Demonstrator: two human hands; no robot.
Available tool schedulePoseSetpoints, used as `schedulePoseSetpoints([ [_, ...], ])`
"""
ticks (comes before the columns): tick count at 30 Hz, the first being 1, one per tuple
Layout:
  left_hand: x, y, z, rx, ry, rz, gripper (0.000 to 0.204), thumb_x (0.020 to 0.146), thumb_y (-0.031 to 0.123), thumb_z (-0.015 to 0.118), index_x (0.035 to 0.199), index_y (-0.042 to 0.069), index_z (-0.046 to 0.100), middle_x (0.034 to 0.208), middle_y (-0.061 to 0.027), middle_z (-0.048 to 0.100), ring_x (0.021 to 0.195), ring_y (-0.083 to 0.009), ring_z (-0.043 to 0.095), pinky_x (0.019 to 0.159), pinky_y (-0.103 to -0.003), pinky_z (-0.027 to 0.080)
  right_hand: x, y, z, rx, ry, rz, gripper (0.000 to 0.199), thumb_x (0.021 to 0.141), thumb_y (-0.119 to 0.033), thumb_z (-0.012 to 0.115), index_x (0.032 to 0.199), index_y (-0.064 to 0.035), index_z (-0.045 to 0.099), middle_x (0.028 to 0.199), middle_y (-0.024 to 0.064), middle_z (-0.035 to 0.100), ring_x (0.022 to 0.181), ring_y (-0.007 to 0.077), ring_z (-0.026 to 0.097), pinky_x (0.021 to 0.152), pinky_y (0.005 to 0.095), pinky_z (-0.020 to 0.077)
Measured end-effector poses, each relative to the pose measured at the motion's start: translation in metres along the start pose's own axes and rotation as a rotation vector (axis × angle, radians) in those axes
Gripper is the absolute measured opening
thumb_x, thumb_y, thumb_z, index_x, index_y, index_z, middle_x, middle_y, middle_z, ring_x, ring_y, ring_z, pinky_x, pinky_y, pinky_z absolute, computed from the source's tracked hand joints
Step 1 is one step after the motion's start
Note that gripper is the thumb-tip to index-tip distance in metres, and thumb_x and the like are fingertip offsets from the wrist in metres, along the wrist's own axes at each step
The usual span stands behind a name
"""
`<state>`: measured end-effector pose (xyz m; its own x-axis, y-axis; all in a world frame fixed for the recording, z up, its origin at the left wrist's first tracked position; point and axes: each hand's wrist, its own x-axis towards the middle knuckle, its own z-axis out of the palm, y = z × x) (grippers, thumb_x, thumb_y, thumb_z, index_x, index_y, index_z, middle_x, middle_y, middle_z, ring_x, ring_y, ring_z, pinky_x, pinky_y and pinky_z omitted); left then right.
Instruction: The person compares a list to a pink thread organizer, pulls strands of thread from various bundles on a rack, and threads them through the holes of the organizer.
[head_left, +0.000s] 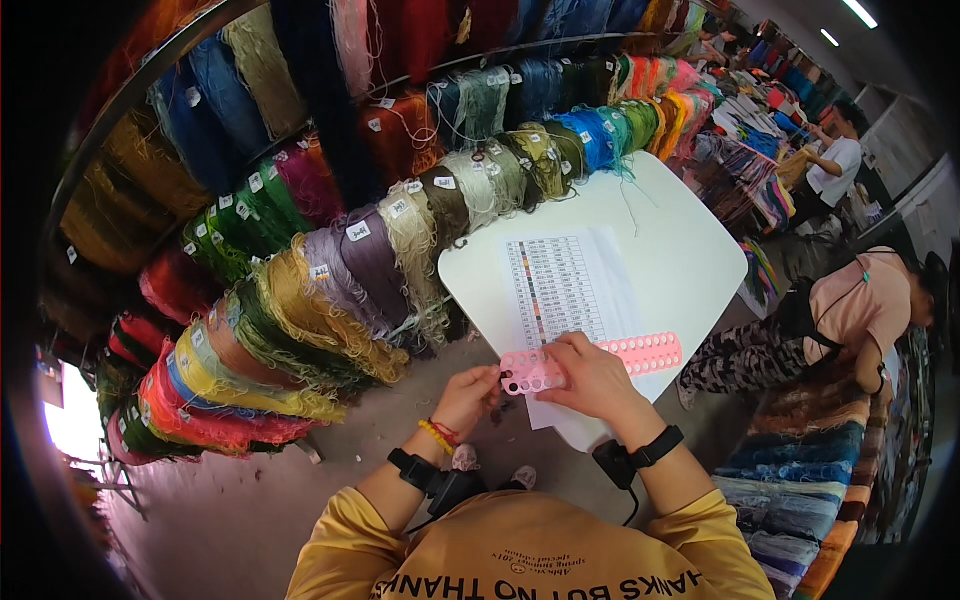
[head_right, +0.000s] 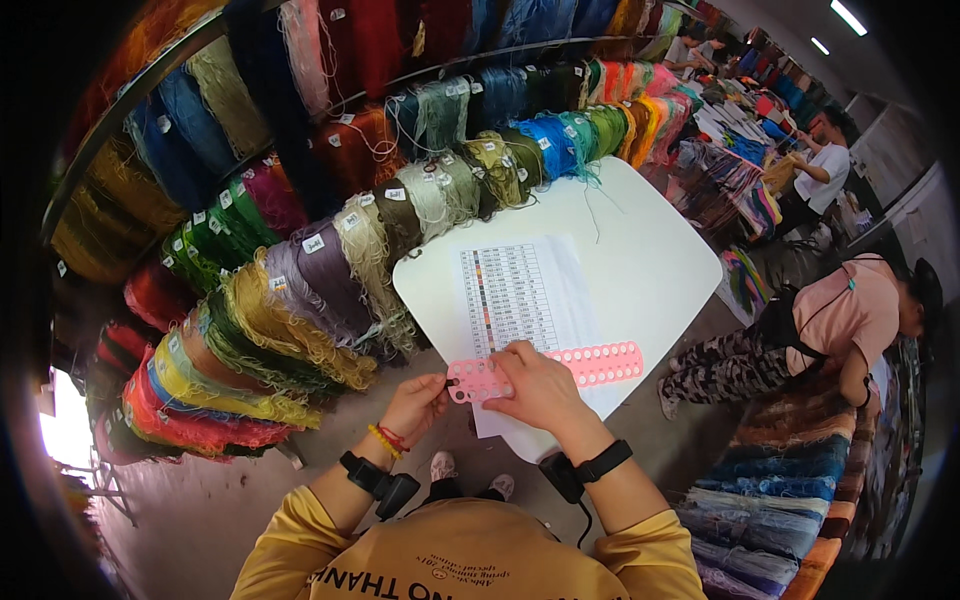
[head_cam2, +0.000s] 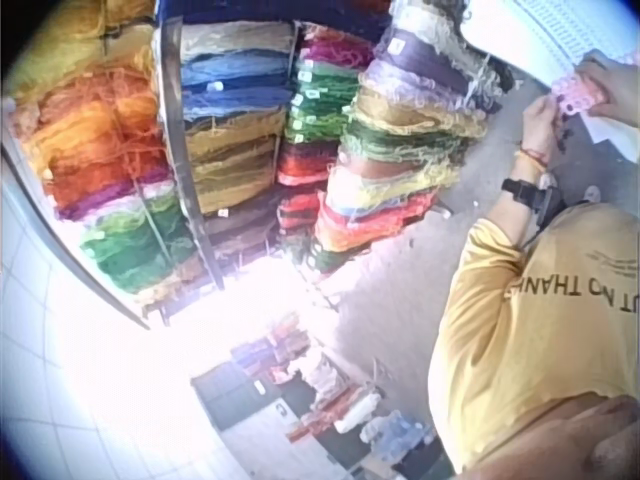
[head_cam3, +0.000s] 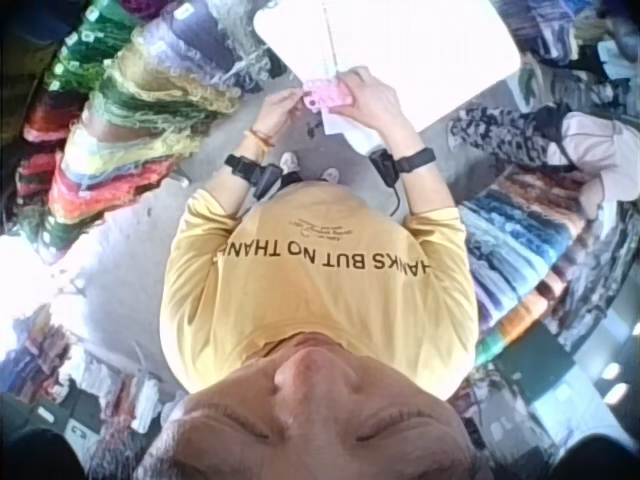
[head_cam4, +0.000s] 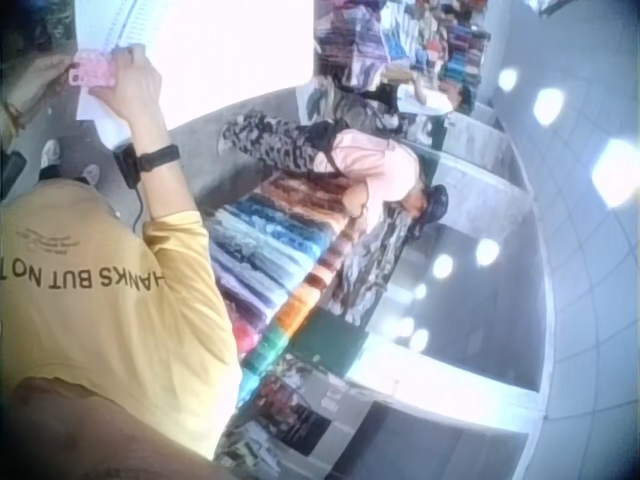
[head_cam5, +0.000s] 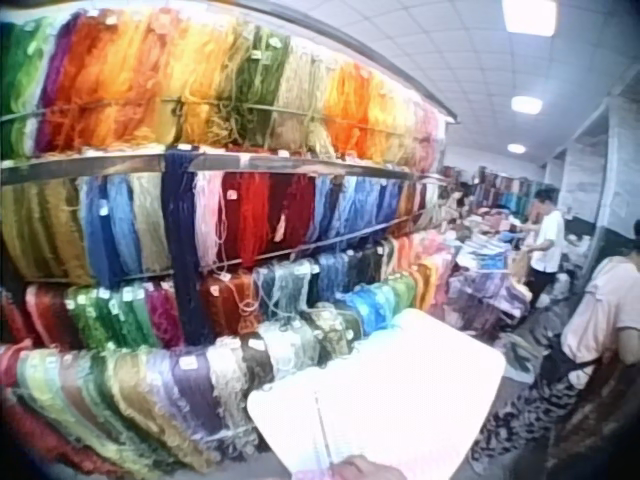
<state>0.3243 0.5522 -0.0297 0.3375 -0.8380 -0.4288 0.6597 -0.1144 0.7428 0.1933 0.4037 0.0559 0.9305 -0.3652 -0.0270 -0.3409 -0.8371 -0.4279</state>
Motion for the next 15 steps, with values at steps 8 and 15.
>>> schedulePoseSetpoints([
  [8,-0.004,0.006,-0.001,-0.088,-0.044,-0.097,0.017,0.086,0.022,0.048,0.089,0.007,0.054,0.078,0.0008,0.055,0.064,-0.0071,0.049,0.059,-0.02,0.038,-0.016,0.013,-0.009,0.072,0.065,0.101,0.042,0.067,-0.028,0.066,0.101,-0.0091,0.054,0.102,0.006,0.049,0.069,0.0206,0.057,0.063,0.0321,0.0466],
  [15,-0.001,0.004,-0.01,0.133,-0.049,-0.056,0.014,0.084,0.017,0.05,0.093,0.007,0.055,0.083,-0.0006,0.057,0.064,-0.0085,0.054,0.053,-0.02,0.039,-0.043,0.048,-0.024,0.09,0.211,0.241,0.033,0.071,-0.024,0.063,0.1,-0.0089,0.054,0.098,0.0059,0.052,0.058,0.0175,0.053,0.058,0.0305,0.045],
])
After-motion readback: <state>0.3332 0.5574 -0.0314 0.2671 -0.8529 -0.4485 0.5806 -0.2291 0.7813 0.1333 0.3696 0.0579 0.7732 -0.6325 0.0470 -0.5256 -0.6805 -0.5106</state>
